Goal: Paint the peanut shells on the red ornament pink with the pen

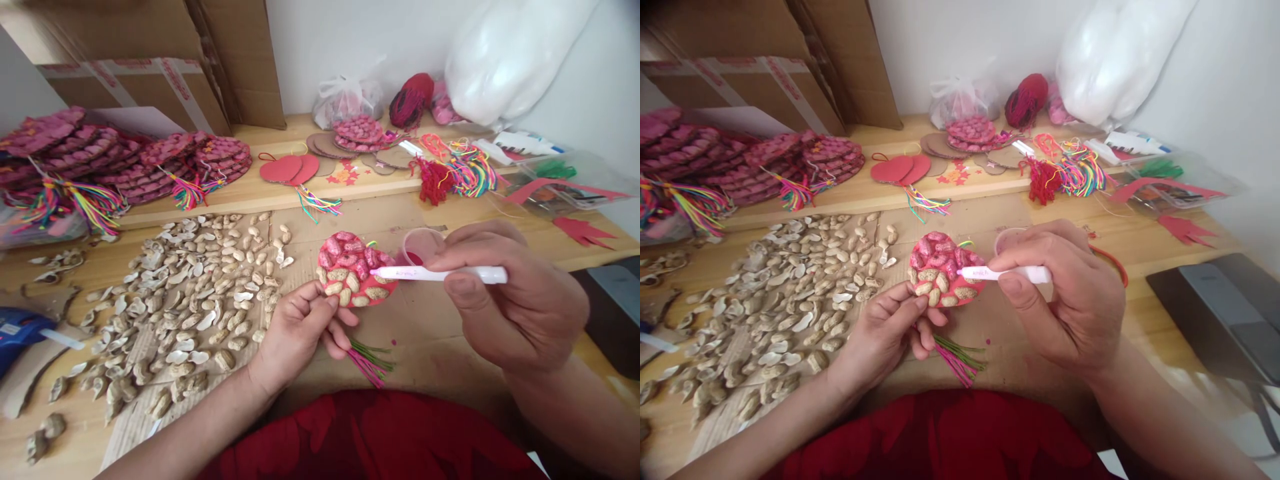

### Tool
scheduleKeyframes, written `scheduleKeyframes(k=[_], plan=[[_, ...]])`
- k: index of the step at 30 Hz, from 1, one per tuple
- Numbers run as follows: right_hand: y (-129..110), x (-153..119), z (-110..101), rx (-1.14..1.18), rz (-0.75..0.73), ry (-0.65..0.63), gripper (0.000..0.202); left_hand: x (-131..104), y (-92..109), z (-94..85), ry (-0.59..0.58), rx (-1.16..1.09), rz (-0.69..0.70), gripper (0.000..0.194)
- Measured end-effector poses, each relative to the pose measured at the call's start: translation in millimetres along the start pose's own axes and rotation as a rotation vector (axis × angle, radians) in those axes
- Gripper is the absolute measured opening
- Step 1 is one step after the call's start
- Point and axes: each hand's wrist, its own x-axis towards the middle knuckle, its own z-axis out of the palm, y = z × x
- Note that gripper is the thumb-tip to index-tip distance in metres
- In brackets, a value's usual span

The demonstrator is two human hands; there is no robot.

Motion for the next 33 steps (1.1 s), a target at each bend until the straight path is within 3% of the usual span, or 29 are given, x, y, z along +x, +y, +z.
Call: scheduleKeyframes(k=[4,10,16,21,26,33], plan=[[0.6,-0.9,0.6,0.036,0.019,-0.031,0.015,-0.4,0.1,-0.6,-0.016,0.011,-0.01,0.018],[4.0,0.3,2.2,0.069,0.054,0.074,0.021,-0.8,1.1,-0.2,-0.01,0.045,-0.018,0.02],[1.9,1.4,3.5,0.056,-0.044,-0.069,0.018,-1.8,0.8,0.3,0.016,0.118,-0.004,0.022],[1.1,1.9,2.6,-0.056,-0.139,-0.031,0.016,-3.9,3.5,3.7,0.075,0.215,0.029,0.023],[-0.6,-0.5,6.5,-0.115,-0.176,-0.114,0.014,-5.7,7.2,7.4,0.104,0.269,0.052,0.024],[2.5,-3.2,-0.1,-0.151,-0.11,0.122,0.027,-2.7,6.4,4.7,0.134,0.193,0.065,0.023]])
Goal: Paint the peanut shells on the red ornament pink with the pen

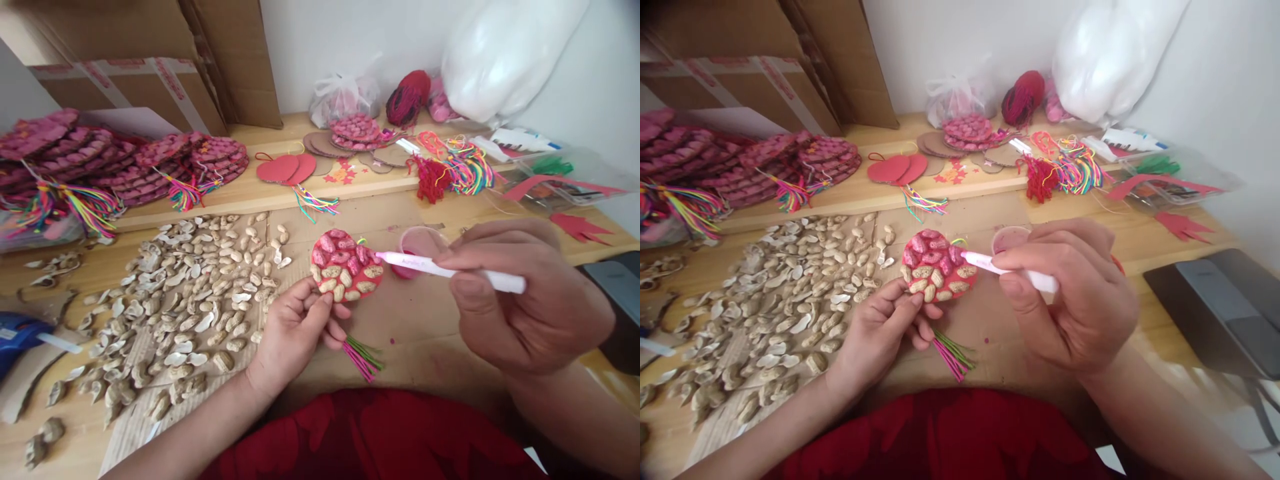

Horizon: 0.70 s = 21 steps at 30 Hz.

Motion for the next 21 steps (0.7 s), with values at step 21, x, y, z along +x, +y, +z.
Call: scheduleKeyframes(k=[21], plan=[[5,-2,7,0.136,0.205,-0.029,0.019,3,-3,0.2,-0.121,-0.245,-0.072,0.028]])
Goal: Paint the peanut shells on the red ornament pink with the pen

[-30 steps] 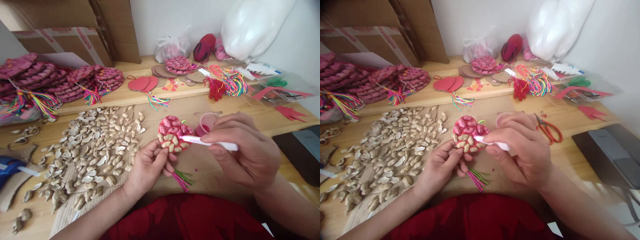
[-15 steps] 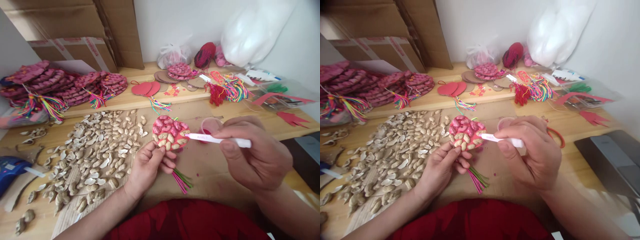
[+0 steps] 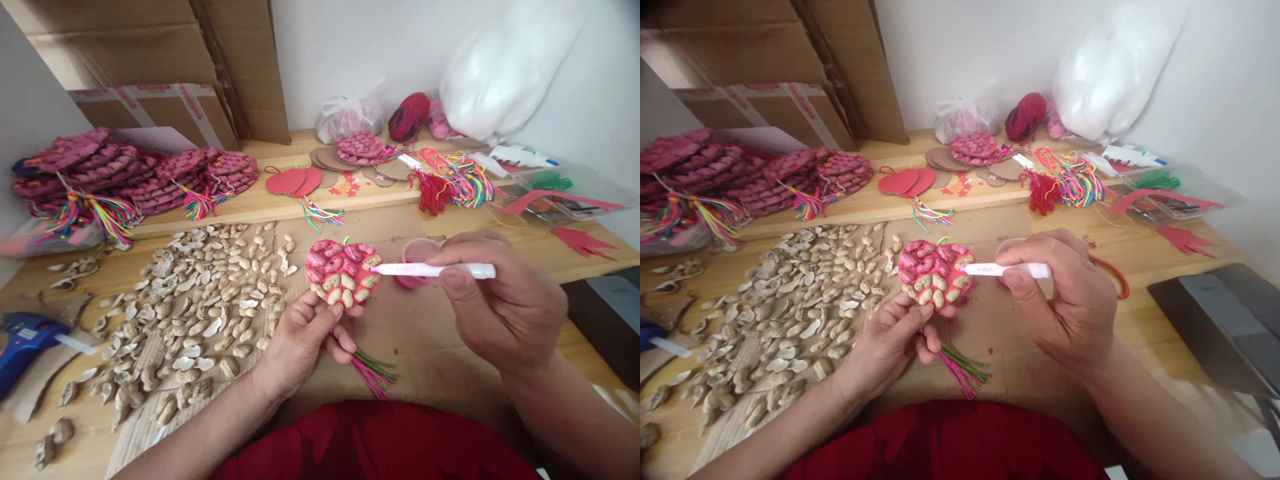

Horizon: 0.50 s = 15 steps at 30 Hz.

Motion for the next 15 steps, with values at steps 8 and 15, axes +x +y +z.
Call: scheduleKeyframes(k=[8,15], plan=[[3.6,1.4,0.3,-0.038,-0.005,0.013,0.018,-0.8,-2.0,-1.9,0.042,0.104,0.041,0.026],[1.9,3.7,-0.9,0.038,-0.102,-0.007,0.023,-0.6,-2.9,0.1,0.097,0.12,0.051,0.025]])
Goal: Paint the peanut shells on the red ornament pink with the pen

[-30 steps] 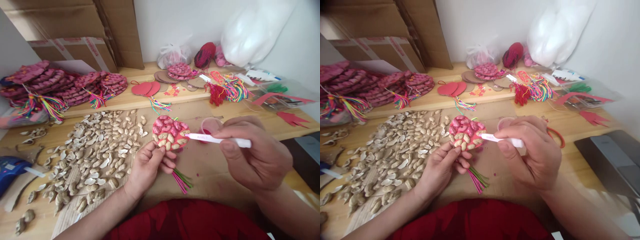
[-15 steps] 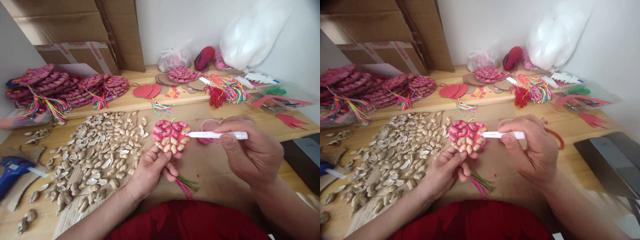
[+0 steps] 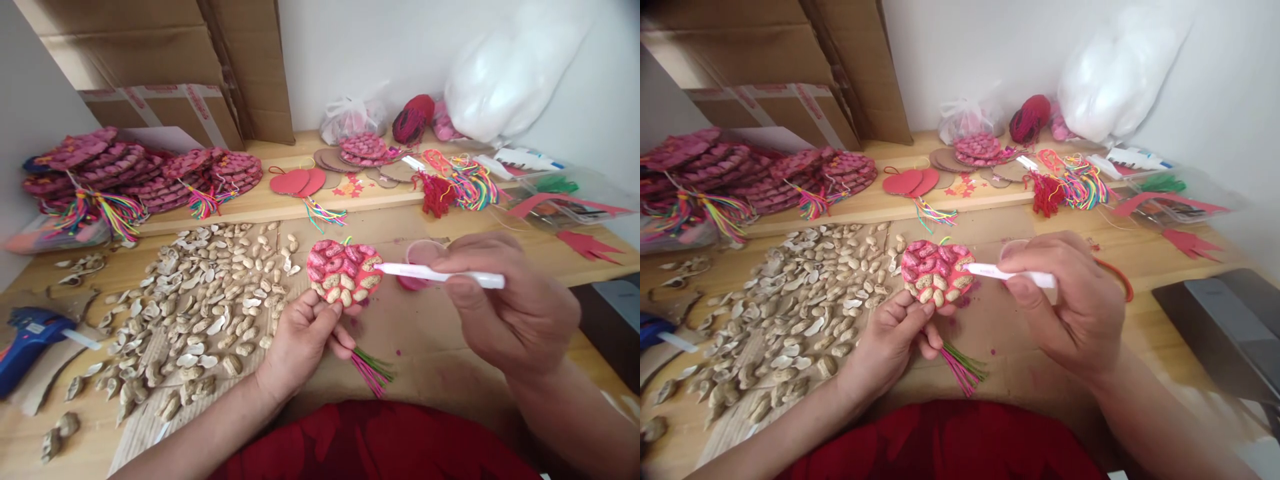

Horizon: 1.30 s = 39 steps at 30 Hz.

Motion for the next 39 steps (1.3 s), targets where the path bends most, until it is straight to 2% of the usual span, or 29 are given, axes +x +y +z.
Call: scheduleKeyframes(k=[2,7,11,13,17,20,22,24,27,29,33,39], plan=[[0,0,0,-0.03,-0.03,-0.062,0.022,0,0,-0.1,0.003,-0.01,0.009,0.024],[2,1,-2,-0.093,-0.024,-0.003,0.019,0,0,-0.5,0.002,-0.009,0.021,0.027],[-1,1,-2,-0.102,-0.08,-0.078,0.02,1,-1,-1.3,-0.008,-0.003,0.038,0.028],[-3,0,-2,-0.096,-0.06,-0.026,0.021,2,-2,-1.5,-0.012,-0.007,0.042,0.028],[-4,0,-1,-0.109,0.145,0.232,0.015,3,-4,-0.9,-0.013,-0.044,0.048,0.027],[5,5,0,-0.095,0.33,0.399,0.02,4,-4,-0.6,-0.013,-0.052,0.061,0.026],[16,9,1,0.037,0.346,0.514,0.023,5,-4,-0.8,-0.017,-0.053,0.07,0.026],[29,13,1,0.193,0.431,0.526,0.022,6,-5,-1.0,-0.02,-0.055,0.08,0.027],[44,16,0,0.393,0.634,0.56,0.028,7,-6,-1.0,-0.023,-0.066,0.087,0.027],[50,15,1,0.449,0.72,0.538,0.033,7,-7,-0.6,-0.019,-0.089,0.083,0.026],[54,12,4,0.535,0.835,0.458,0.039,7,-6,0.9,-0.007,-0.143,0.069,0.03],[52,9,10,0.645,0.93,0.368,0.046,8,-6,0.9,-0.011,-0.163,0.04,0.034]])
